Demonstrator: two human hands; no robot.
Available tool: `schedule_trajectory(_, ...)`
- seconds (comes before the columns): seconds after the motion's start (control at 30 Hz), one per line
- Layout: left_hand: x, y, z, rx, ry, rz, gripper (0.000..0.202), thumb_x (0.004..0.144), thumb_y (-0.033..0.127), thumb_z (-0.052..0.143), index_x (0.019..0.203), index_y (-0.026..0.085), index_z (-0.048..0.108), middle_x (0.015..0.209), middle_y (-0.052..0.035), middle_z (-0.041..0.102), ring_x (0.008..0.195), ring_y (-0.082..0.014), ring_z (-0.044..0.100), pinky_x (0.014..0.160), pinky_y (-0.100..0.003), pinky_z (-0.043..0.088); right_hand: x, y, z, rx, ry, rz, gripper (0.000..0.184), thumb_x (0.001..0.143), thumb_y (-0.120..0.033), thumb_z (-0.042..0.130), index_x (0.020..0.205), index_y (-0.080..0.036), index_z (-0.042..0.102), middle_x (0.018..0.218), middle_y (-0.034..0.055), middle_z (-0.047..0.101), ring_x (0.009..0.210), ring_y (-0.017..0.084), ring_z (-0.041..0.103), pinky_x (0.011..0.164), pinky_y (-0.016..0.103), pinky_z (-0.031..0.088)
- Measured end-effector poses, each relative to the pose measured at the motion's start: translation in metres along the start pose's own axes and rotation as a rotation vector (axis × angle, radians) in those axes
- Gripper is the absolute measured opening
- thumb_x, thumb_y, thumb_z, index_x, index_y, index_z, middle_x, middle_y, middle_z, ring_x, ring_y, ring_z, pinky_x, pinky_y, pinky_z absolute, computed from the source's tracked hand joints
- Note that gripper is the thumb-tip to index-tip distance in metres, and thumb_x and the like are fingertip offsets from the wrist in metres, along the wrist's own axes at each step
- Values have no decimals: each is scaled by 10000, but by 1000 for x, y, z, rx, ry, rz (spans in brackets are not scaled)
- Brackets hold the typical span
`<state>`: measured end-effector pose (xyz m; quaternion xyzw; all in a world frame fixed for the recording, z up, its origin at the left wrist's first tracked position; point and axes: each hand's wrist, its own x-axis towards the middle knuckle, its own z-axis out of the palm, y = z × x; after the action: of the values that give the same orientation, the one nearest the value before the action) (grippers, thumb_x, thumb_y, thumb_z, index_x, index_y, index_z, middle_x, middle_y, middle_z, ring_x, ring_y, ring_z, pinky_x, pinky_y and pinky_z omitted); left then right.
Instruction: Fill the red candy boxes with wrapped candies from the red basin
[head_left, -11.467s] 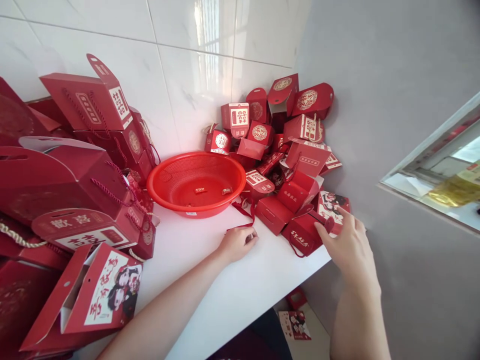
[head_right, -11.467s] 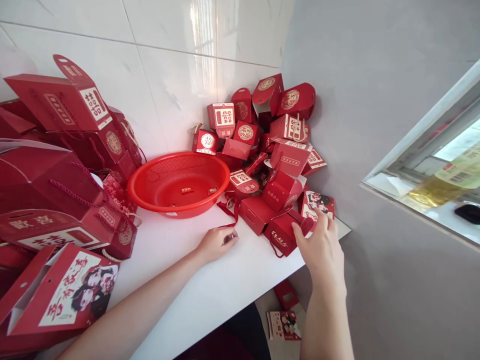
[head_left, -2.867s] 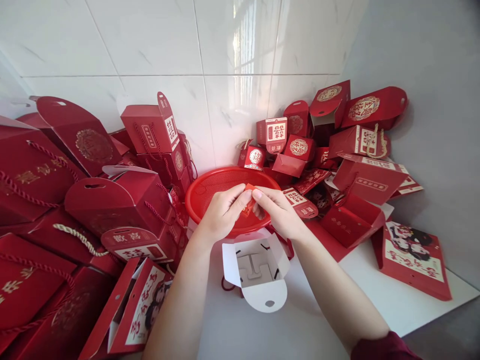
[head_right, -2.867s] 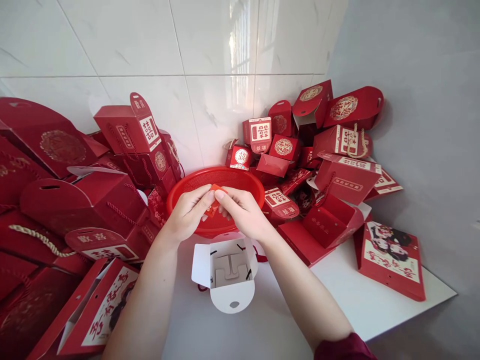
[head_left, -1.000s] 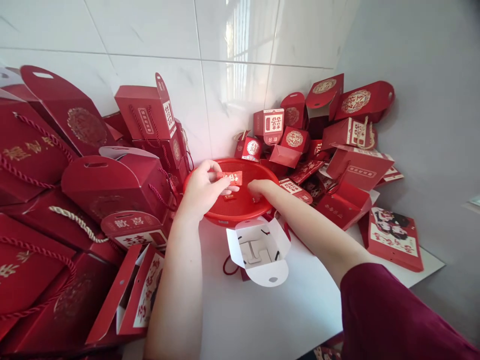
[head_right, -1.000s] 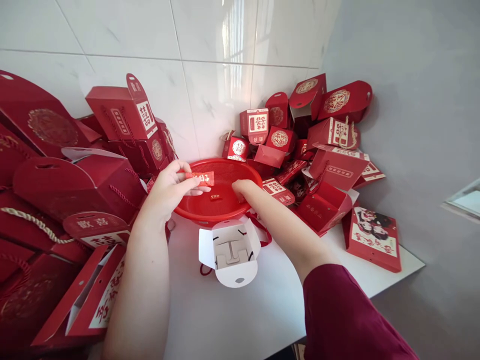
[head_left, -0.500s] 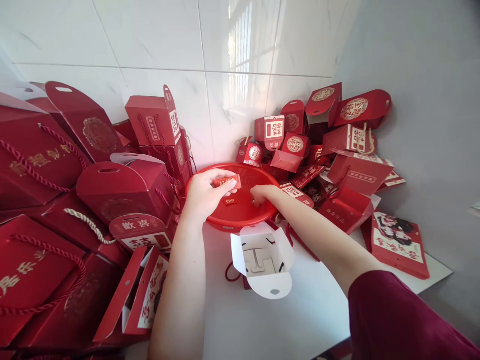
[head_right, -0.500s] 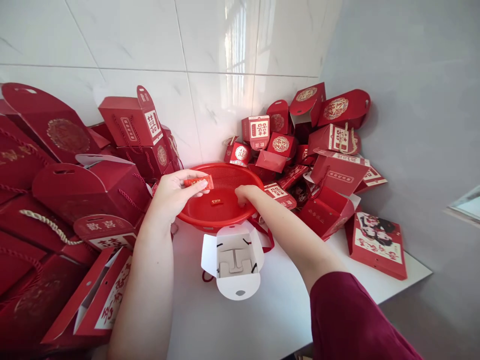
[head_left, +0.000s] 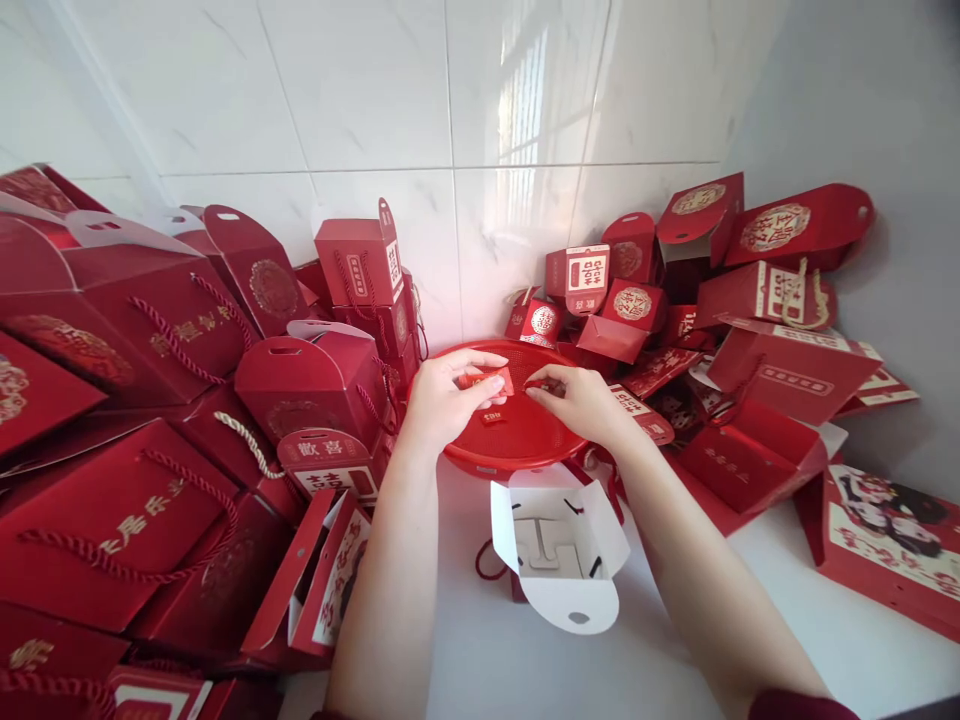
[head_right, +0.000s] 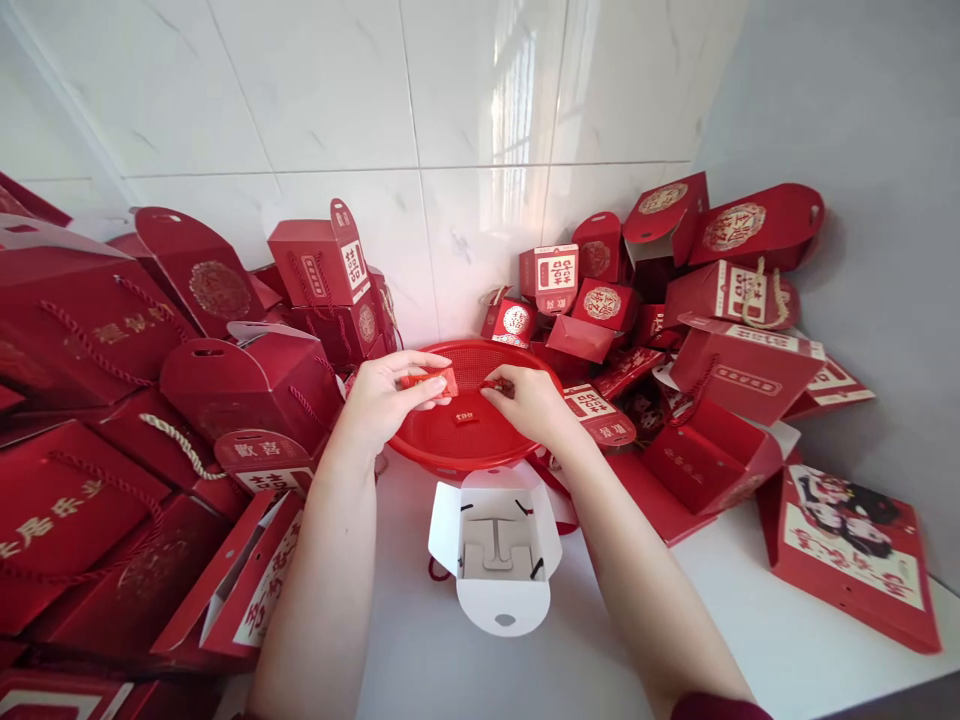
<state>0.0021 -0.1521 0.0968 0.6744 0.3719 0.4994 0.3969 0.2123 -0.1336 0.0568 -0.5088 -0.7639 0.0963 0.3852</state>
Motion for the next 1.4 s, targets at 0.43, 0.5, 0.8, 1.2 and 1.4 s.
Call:
schedule_trajectory(0.43,8,-2,10,296,23,45,178,815,200,608,887,213,769,647,22,658,603,-125,597,594,-236,468,-11,-3,-30,348,-46,26,361,907,-517,598,853,-169,679,762,33,710,699,176,652,687,299,497)
schedule_trajectory(0.5,8,2,12,292,-41,43,160,828,284,656,894,199,773,643,9,671,579,-128,590,585,-244,464,-12,-3,-31,346,-57,10,358,911,-510,593,813,-171,658,732,20,685,687,165,629,665,286,481)
schedule_trajectory(0.8,6,11,19,370,-146,6,217,858,334,654,752,161,728,610,0,657,567,-116,577,583,-234,445,-14,-5,-31,549,-215,-12,320,903,-482,621,841,-168,623,772,18,659,722,140,629,690,269,500)
schedule_trajectory(1.2,19,-21,23,239,-195,-24,196,799,336,705,720,157,706,608,4,613,560,-105,522,551,-225,394,-6,14,-18,812,-342,1,284,864,-420,696,804,-145,655,737,10,700,608,88,613,605,213,467)
schedule_trajectory(1.4,26,-24,35,-56,243,-57,275,893,388,562,700,194,535,570,52,421,452,-67,357,411,-180,260,1,25,-15,746,-397,40,314,878,-462,648,857,-152,688,805,31,720,709,116,644,716,251,498)
